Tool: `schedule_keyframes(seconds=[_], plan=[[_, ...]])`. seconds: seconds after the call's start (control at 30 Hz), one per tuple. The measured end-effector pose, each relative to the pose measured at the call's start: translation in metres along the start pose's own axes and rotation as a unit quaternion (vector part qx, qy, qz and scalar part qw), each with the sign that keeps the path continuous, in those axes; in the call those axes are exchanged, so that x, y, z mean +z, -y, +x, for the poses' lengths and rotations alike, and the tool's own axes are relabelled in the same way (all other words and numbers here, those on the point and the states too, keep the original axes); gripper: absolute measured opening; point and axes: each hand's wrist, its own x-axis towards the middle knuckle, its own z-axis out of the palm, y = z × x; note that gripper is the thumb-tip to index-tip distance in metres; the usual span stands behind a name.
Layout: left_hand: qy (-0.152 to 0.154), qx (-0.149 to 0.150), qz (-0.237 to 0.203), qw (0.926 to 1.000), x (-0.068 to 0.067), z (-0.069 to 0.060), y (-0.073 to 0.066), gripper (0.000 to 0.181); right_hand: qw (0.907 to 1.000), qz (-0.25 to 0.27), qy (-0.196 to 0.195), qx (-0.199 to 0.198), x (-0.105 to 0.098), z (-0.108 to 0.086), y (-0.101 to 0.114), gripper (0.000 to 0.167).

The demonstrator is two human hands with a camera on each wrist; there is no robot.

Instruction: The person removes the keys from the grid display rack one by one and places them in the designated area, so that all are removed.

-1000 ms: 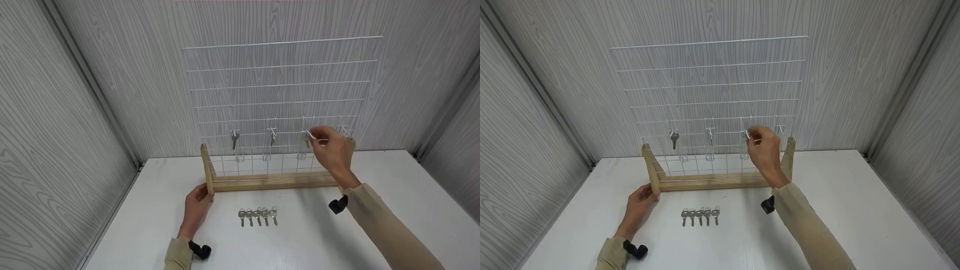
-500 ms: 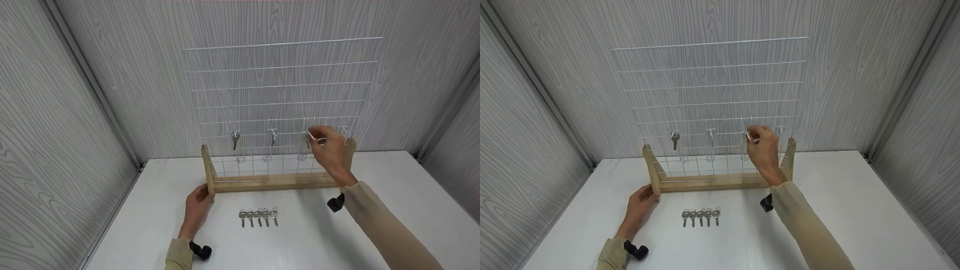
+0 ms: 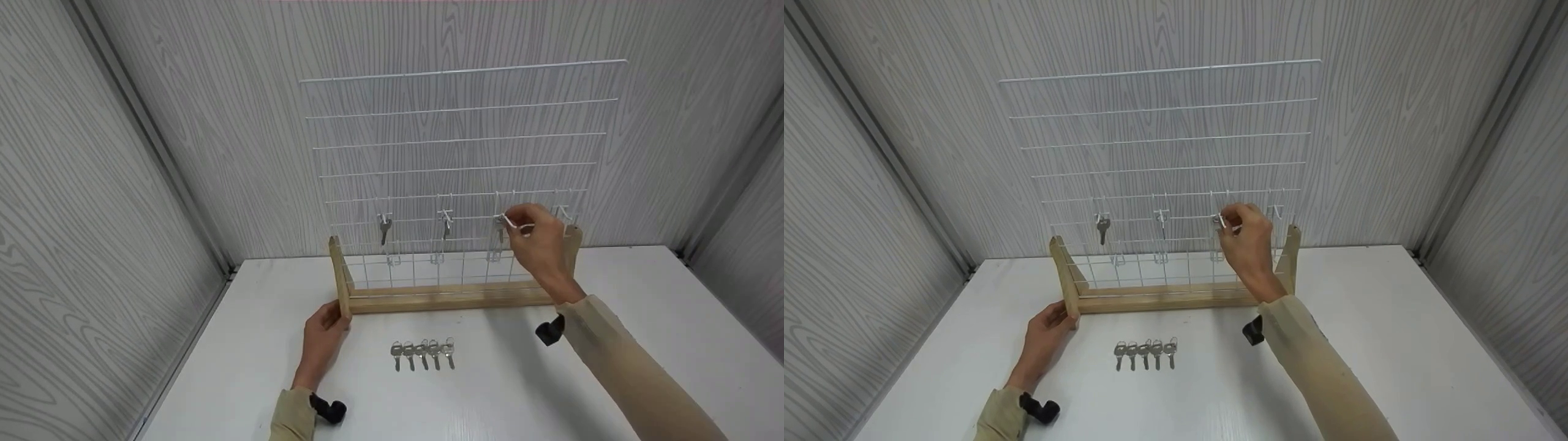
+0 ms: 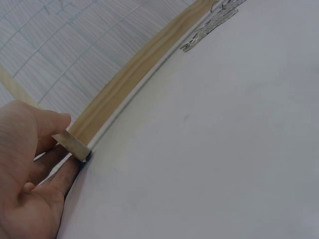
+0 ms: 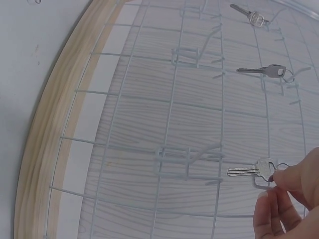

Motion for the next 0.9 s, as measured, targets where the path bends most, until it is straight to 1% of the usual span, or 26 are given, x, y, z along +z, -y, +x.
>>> schedule_keyframes(seconds=[0.1,0.17,0.3,0.4,0.6,0.73,0.9], plan=[[-0.001,-0.005,0.0,1.0,0.0,0.0,0.0,0.046,1.0,0.001,0.0,-0.002,-0.001,-0.001,0.0,0.011],[-0.002,-0.008,-0.001,1.0,0.0,0.001,0.001,0.046,1.0,0.005,0.006,0.005,-0.003,-0.001,0.0,0.011],[-0.002,-0.009,0.003,1.0,0.001,0.001,0.001,0.046,0.9987,0.011,0.026,0.043,-0.006,-0.001,0.003,0.011],[-0.001,-0.009,0.004,1.0,0.001,0.001,0.001,0.046,0.9972,0.006,0.039,0.063,-0.009,-0.002,0.006,0.012],[-0.003,-0.009,0.001,1.0,0.0,0.001,-0.001,0.045,0.9949,0.002,0.056,0.084,-0.013,-0.002,0.006,0.015],[-0.005,-0.006,0.003,1.0,0.0,0.001,-0.001,0.045,0.9941,-0.006,0.058,0.092,-0.016,-0.002,0.009,0.015],[0.0,0.003,-0.009,1.0,0.0,0.001,-0.001,0.046,0.9947,-0.044,0.044,0.082,-0.02,-0.002,0.013,0.013]])
